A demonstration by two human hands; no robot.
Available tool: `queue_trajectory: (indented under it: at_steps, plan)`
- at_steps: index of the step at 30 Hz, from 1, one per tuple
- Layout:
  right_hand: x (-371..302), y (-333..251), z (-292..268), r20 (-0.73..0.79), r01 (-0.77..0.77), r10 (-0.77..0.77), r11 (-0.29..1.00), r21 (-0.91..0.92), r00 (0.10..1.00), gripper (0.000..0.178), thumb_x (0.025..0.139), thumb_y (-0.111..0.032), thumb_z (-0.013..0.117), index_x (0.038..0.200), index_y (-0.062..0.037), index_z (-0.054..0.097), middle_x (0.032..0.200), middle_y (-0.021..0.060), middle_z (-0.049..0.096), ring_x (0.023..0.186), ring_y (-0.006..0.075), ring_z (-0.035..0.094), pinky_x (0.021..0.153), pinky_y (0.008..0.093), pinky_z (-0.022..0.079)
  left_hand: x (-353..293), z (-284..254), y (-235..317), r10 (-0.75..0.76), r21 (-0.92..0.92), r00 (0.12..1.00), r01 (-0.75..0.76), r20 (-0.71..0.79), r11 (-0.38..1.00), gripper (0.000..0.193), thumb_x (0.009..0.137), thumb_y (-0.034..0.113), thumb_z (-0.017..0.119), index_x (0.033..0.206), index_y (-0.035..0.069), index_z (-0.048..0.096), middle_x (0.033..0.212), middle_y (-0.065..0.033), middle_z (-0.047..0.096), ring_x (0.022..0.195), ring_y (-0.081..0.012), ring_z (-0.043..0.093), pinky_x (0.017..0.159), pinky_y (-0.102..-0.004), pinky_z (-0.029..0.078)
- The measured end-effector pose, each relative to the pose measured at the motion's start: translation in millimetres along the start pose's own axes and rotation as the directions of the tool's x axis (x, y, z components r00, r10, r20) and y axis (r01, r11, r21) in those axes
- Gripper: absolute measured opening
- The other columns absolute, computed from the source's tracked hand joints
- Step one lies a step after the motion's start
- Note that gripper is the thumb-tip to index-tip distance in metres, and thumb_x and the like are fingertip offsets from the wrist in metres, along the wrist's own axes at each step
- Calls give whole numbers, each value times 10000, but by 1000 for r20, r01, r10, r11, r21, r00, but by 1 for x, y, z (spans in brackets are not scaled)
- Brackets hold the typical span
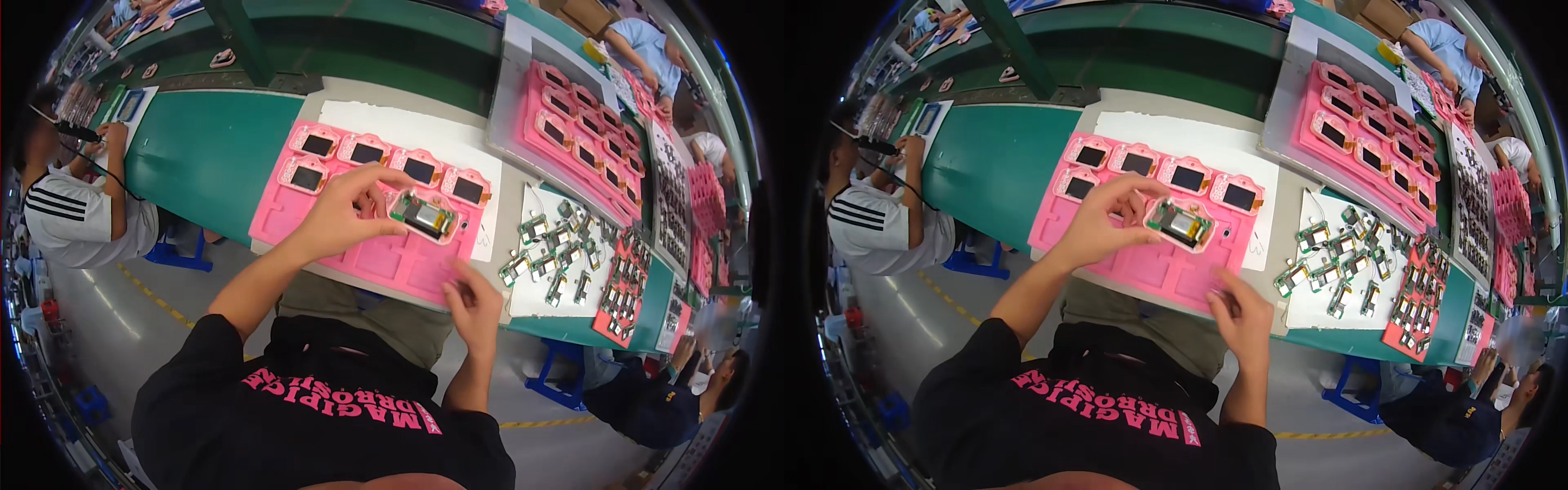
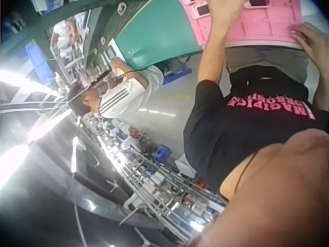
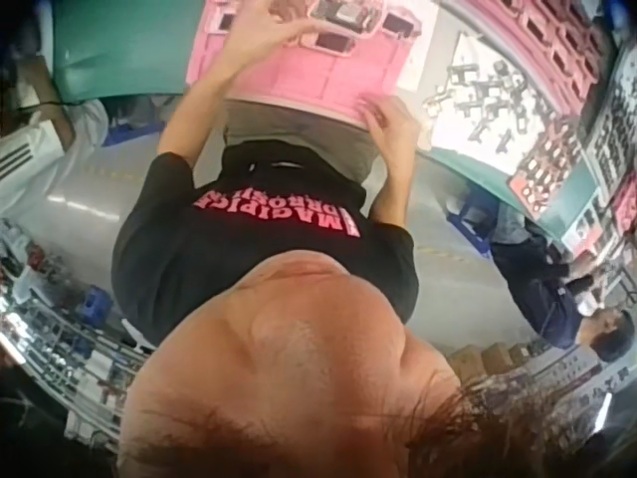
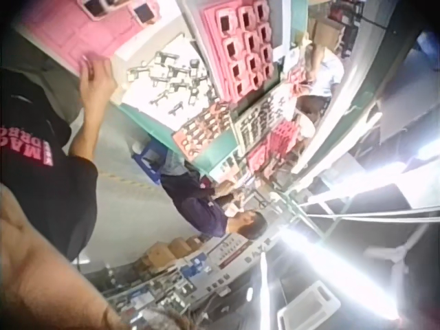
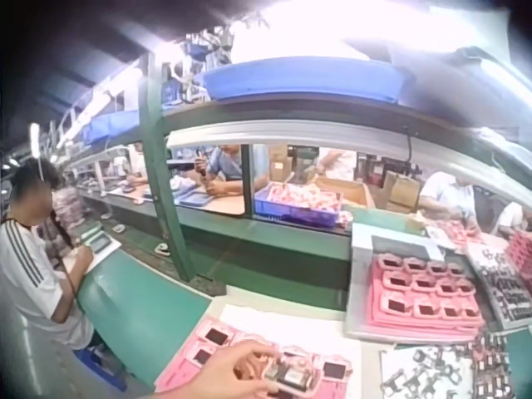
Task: Manually assembling electronic components onto circuit boards and placing them in sorted trays.
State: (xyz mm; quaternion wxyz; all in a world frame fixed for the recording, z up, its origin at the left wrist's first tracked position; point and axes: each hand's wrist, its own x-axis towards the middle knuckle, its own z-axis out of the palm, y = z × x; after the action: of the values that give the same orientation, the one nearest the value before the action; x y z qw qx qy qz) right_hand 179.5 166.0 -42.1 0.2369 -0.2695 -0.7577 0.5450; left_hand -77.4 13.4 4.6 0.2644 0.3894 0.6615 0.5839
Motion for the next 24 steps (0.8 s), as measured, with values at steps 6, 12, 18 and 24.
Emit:
queue_trajectory:
  at_steps: [6,12,18,24]
  plan:
    - [-6,14,3,114,148,-121,950,-275,986,113,857,-42,827,936,-24,747,831,25,622,597,163,485,571,282,411,122,-36,7,117,291,985,-75,-130,954,452,828,61,862,1259,47,722,1155,-68,746,882,-146,666,743,-280,558]
    - [-7,12,-2,108,72,-37,934,-350,994,136,850,-62,836,873,-8,713,733,44,544,611,187,466,573,330,390,262,-94,-114,164,470,957,-34,-239,882,459,757,132,949,1157,74,729,1033,-61,753,826,-173,671,733,-302,554]
    - [-7,13,5,129,155,-121,939,-308,984,147,844,-38,827,833,2,686,727,41,524,612,175,431,568,319,361,231,-116,-100,456,815,865,-102,-210,570,570,800,278,850,1328,118,710,1307,-106,719,1272,-368,602,1155,-433,455]
    - [-9,6,6,65,30,-10,951,-309,998,151,854,-60,801,828,-21,658,699,18,491,617,144,380,578,304,331,46,-82,122,702,-29,710,-704,-60,709,285,930,66,664,1213,58,700,1165,-85,746,1048,-180,665,927,-327,517]
